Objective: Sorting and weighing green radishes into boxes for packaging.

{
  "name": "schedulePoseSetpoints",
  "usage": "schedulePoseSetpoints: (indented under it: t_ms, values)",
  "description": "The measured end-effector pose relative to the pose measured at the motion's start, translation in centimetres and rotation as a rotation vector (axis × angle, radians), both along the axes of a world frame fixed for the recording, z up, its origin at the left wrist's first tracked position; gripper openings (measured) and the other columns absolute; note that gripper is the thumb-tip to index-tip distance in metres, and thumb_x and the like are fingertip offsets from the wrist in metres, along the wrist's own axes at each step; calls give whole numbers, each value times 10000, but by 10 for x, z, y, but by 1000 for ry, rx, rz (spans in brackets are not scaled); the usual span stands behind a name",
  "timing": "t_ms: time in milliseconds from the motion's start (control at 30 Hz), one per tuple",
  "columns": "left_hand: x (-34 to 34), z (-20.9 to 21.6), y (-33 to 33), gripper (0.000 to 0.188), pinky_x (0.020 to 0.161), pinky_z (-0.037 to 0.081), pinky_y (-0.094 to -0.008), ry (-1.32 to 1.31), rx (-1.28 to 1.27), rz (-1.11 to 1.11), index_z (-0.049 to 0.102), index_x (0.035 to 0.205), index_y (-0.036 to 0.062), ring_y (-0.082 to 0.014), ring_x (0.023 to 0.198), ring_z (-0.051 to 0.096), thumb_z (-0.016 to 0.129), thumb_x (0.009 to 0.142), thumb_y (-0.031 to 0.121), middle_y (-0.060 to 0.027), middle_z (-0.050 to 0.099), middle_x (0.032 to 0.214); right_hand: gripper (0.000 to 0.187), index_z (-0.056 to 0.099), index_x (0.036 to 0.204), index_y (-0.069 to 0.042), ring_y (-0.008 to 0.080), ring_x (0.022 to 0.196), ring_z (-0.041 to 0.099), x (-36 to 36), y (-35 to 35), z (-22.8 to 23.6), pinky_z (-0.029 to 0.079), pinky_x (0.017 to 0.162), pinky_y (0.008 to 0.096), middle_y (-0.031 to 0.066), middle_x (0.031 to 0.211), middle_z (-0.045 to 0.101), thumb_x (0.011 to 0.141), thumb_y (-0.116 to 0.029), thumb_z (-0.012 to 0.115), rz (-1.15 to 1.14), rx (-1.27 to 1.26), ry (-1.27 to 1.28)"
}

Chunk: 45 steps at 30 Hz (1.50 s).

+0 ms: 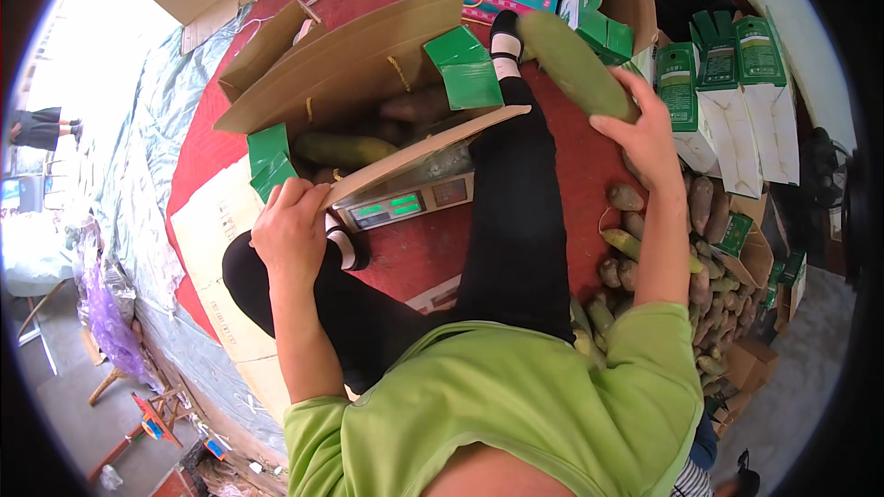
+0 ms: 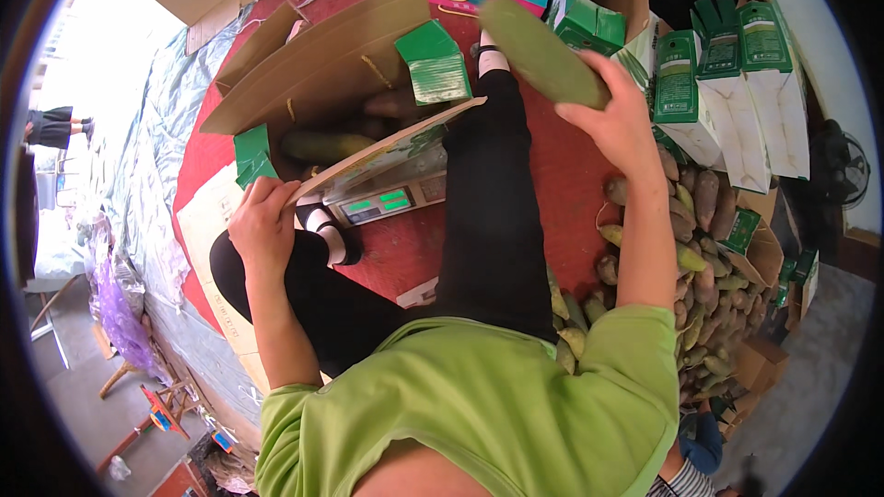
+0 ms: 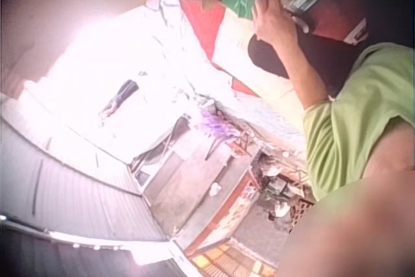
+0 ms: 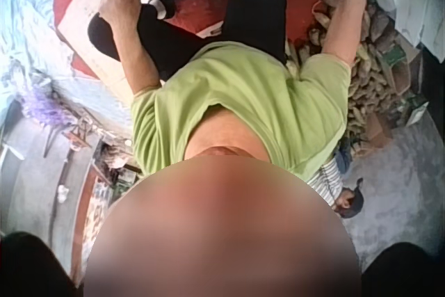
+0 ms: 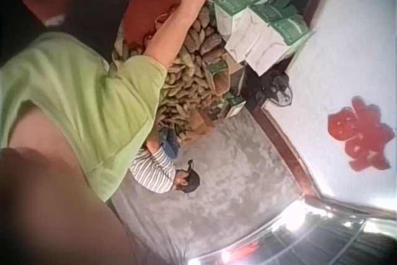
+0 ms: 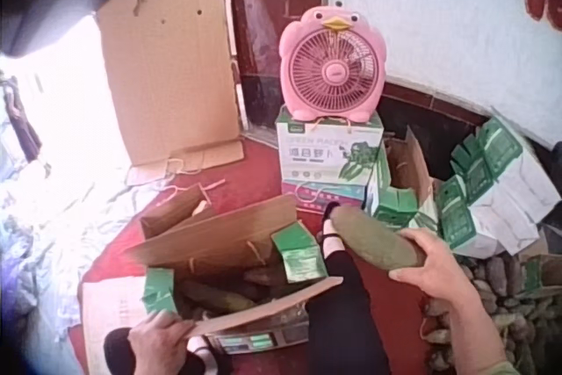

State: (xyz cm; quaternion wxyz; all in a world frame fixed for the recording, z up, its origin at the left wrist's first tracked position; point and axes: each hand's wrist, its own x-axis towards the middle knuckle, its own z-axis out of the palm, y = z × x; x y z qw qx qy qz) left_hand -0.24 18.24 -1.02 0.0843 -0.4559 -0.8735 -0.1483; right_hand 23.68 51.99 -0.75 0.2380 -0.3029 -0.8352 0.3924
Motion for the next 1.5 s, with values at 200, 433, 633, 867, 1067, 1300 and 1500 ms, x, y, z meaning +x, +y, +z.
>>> schedulePoseSetpoints:
  t_ms: [200, 433, 633, 867, 1067, 1300, 1500]
  values:
    - [2, 2, -5, 173, 676, 494, -351, 9, -10, 2, 690, 884, 131, -211, 819, 603, 655, 726, 70, 3, 575, 844, 491, 588, 1107, -53, 319, 1059, 522, -99, -44, 46, 449, 895, 390, 124, 1041, 585, 630, -75, 699, 445, 530, -109]
    - [1, 1, -3, 158, 672, 496, -352, 22, -13, -3, 692, 874, 135, -208, 818, 605, 657, 732, 75, 5, 577, 841, 324, 682, 1013, -85, 281, 1008, 570, -196, -104, 38, 483, 775, 425, 60, 930, 645, 698, -159, 699, 769, 944, -626]
    - [-1, -2, -5, 168, 663, 499, -353, 17, -21, -4, 701, 872, 147, -207, 817, 607, 654, 730, 72, 6, 585, 841, 310, 717, 1039, -131, 286, 888, 633, -246, -166, 13, 494, 665, 509, 16, 993, 691, 761, -268, 708, 983, 1206, -1191]
    - [-1, -5, -7, 147, 650, 501, -351, 21, -36, -6, 702, 884, 157, -206, 811, 607, 657, 759, 94, 14, 589, 851, 214, 718, 957, -85, 272, 937, 677, -231, -155, 27, 551, 720, 388, 106, 1031, 695, 756, -131, 661, 967, 695, -611]
    - [-1, -6, -5, 184, 670, 498, -351, -6, -35, -9, 702, 896, 160, -218, 828, 611, 652, 744, 69, 8, 593, 854, 357, 664, 1088, -81, 253, 869, 656, -169, -53, 25, 505, 755, 356, 100, 924, 700, 768, -236, 621, 654, 217, -141]
    - [3, -5, -3, 182, 664, 490, -347, -38, -53, 16, 700, 939, 141, -236, 817, 619, 632, 788, 67, -11, 605, 874, 317, 619, 1137, -25, 158, 917, 635, 8, 26, -108, 501, 808, 296, 90, 986, 683, 843, -138, 654, 138, -106, -165]
    - [2, -5, -6, 155, 622, 494, -328, 70, -91, 38, 709, 949, 170, -198, 766, 642, 637, 822, 115, 31, 627, 896, 175, 690, 927, -145, 312, 782, 661, 207, -37, -318, 499, 689, 463, 178, 808, 654, 807, -174, 566, 124, 116, -920]
